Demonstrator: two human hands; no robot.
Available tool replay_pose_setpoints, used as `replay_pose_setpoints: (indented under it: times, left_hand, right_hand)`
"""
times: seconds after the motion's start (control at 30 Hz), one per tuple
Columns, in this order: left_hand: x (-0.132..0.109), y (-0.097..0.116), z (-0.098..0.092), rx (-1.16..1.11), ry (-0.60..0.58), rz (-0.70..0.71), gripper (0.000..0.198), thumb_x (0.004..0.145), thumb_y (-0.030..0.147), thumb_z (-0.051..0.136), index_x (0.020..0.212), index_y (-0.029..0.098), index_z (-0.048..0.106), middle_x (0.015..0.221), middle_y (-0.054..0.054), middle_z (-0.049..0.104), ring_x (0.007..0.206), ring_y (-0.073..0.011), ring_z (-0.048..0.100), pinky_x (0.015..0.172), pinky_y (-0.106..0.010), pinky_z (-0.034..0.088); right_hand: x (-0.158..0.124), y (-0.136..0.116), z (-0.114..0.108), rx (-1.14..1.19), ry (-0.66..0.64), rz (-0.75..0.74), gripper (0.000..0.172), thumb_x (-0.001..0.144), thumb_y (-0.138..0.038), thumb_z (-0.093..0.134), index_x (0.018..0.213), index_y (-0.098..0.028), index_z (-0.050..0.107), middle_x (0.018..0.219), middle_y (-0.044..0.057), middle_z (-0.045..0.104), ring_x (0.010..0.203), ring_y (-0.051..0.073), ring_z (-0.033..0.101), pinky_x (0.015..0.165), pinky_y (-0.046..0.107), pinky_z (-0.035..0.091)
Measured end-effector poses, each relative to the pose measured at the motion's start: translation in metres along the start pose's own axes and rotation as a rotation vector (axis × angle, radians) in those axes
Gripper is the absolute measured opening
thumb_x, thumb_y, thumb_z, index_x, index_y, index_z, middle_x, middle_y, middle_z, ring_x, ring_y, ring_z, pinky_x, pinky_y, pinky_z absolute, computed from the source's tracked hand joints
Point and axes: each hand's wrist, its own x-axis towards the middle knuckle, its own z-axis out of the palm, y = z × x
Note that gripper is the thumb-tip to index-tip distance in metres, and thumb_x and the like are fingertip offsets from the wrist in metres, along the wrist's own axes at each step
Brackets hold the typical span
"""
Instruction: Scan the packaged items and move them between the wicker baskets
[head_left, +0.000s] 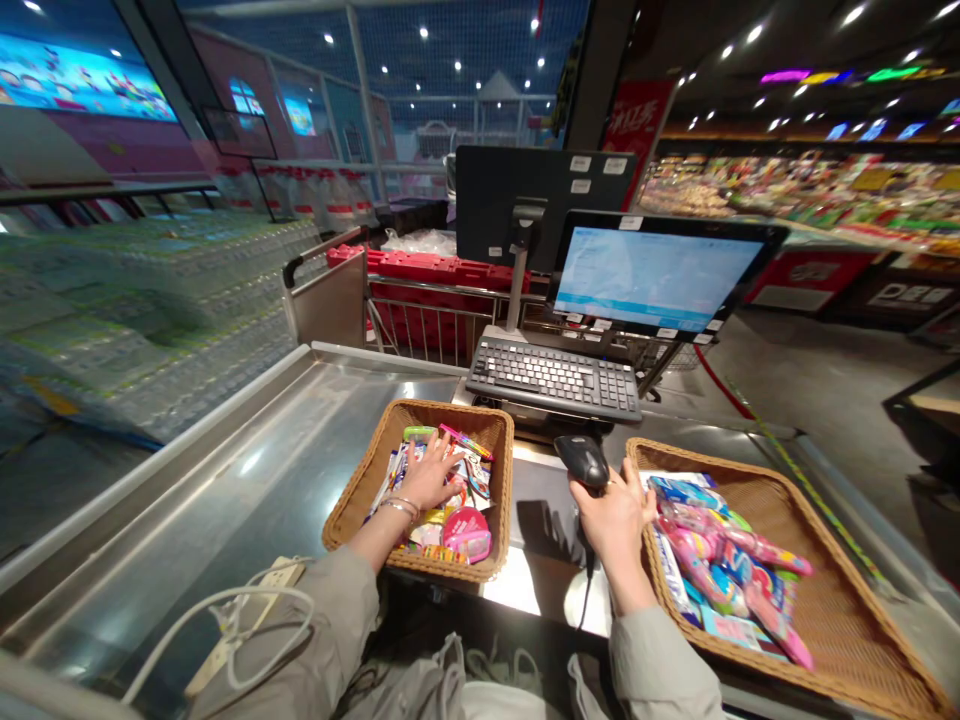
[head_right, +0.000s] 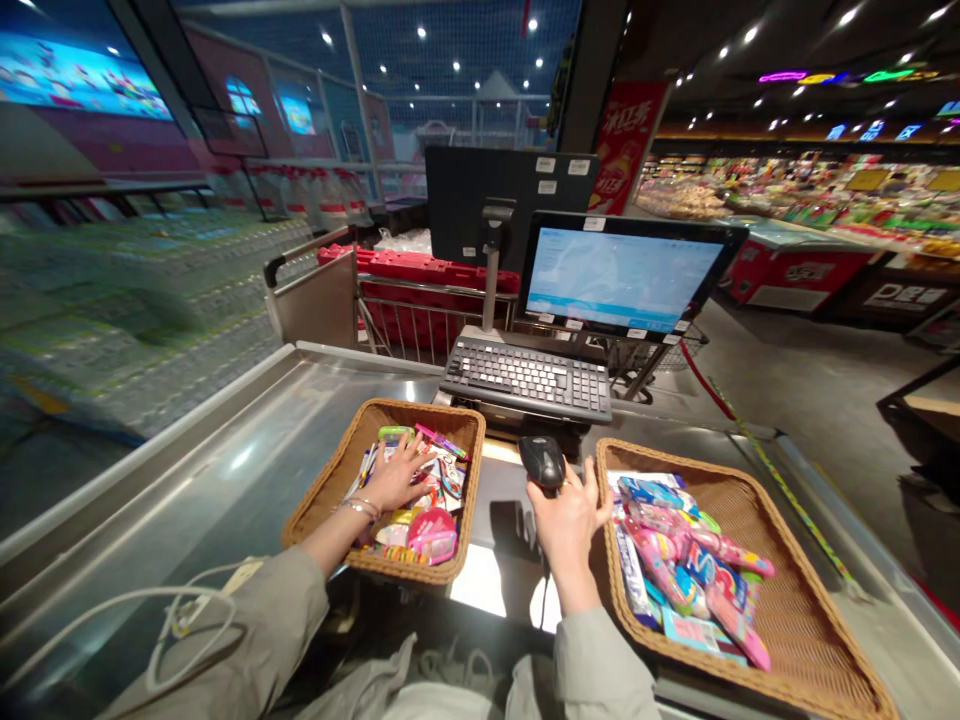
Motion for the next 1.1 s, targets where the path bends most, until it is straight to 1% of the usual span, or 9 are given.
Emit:
replay_pose_setpoints:
  times: [0.13, 0.2, 0.3, 0.4, 0.47, 0.6, 0.77, 0.97, 1.1]
  left_hand:
    - [-0.016, 0.006, -0.005, -0.08, -0.052, 0.074, 0.065, 0.079, 0.061, 0.062, 0.138, 0.036, 0.05, 0.162, -0.01, 0.022, 0.148, -0.0409, 0.01, 0.111, -0.072, -0.001]
    - [-0.025, 0.013, -0.009, -0.107, -0.068, 0.123, 0.062, 0.076, 0.066, 0.062, 0.129, 0.033, 0.059, 0.162, -0.009, 0.02, 0.148, -0.0411, 0.007, 0.112, -0.071, -0.002]
    - [-0.036, 0.023, -0.012, -0.142, -0.117, 0.17, 0.048, 0.076, 0.063, 0.066, 0.109, 0.028, 0.067, 0.162, -0.007, 0.021, 0.149, -0.0401, 0.006, 0.112, -0.07, -0.004]
    - [-0.043, 0.028, -0.01, -0.171, -0.185, 0.181, 0.043, 0.072, 0.061, 0.071, 0.097, 0.026, 0.07, 0.161, -0.006, 0.025, 0.149, -0.0401, 0.005, 0.111, -0.071, -0.006]
    - [-0.046, 0.028, -0.007, -0.176, -0.209, 0.19, 0.04, 0.071, 0.06, 0.073, 0.089, 0.024, 0.071, 0.16, -0.006, 0.028, 0.149, -0.0398, 0.004, 0.111, -0.069, -0.009]
    - [-0.048, 0.027, -0.004, -0.171, -0.248, 0.182, 0.039, 0.069, 0.058, 0.075, 0.084, 0.022, 0.072, 0.158, -0.009, 0.031, 0.149, -0.0392, 0.004, 0.113, -0.066, -0.011]
    - [-0.048, 0.031, -0.006, -0.123, -0.232, 0.198, 0.038, 0.069, 0.057, 0.075, 0.076, 0.019, 0.071, 0.156, -0.009, 0.036, 0.149, -0.0388, 0.008, 0.114, -0.063, -0.012]
    - [-0.053, 0.04, -0.005, -0.069, -0.171, 0.174, 0.03, 0.071, 0.051, 0.075, 0.073, 0.021, 0.072, 0.154, -0.007, 0.04, 0.148, -0.0404, 0.012, 0.112, -0.068, -0.011]
    - [-0.052, 0.039, -0.004, -0.081, -0.18, 0.199, 0.03, 0.071, 0.051, 0.075, 0.071, 0.021, 0.072, 0.15, -0.006, 0.046, 0.148, -0.0387, 0.016, 0.112, -0.067, -0.013]
  right_hand:
    - [0.0, -0.004, 0.002, 0.022, -0.029, -0.005, 0.042, 0.076, -0.05, 0.05, 0.095, -0.02, 0.073, 0.118, 0.012, 0.068, 0.133, 0.031, 0.037, 0.111, 0.057, 0.009]
    - [0.001, -0.005, 0.003, 0.021, -0.043, -0.006, 0.042, 0.076, -0.051, 0.05, 0.093, -0.02, 0.072, 0.117, 0.011, 0.069, 0.133, 0.032, 0.037, 0.11, 0.058, 0.008]
    - [0.002, -0.006, 0.003, 0.025, -0.053, -0.002, 0.042, 0.075, -0.051, 0.05, 0.093, -0.02, 0.071, 0.115, 0.011, 0.069, 0.133, 0.032, 0.036, 0.11, 0.058, 0.008]
    - [0.003, -0.007, 0.002, 0.035, -0.052, 0.002, 0.039, 0.075, -0.049, 0.05, 0.092, -0.02, 0.071, 0.116, 0.011, 0.069, 0.134, 0.031, 0.036, 0.111, 0.058, 0.008]
    - [0.003, -0.008, 0.0, 0.04, -0.05, 0.005, 0.038, 0.074, -0.049, 0.051, 0.091, -0.021, 0.071, 0.117, 0.011, 0.069, 0.134, 0.031, 0.037, 0.111, 0.058, 0.008]
    - [0.003, -0.01, -0.004, 0.037, -0.056, 0.009, 0.039, 0.074, -0.049, 0.051, 0.09, -0.021, 0.072, 0.118, 0.011, 0.069, 0.135, 0.031, 0.036, 0.111, 0.058, 0.009]
    - [0.003, -0.011, -0.006, 0.027, -0.063, -0.002, 0.04, 0.075, -0.049, 0.049, 0.092, -0.021, 0.072, 0.118, 0.01, 0.068, 0.134, 0.031, 0.036, 0.11, 0.056, 0.011]
    - [0.003, -0.009, -0.007, 0.027, -0.055, 0.006, 0.042, 0.075, -0.049, 0.049, 0.094, -0.02, 0.072, 0.119, 0.011, 0.068, 0.134, 0.03, 0.036, 0.111, 0.056, 0.009]
    - [0.003, -0.008, -0.006, 0.044, -0.052, 0.001, 0.043, 0.076, -0.051, 0.049, 0.096, -0.02, 0.072, 0.119, 0.01, 0.068, 0.135, 0.03, 0.035, 0.112, 0.055, 0.008]
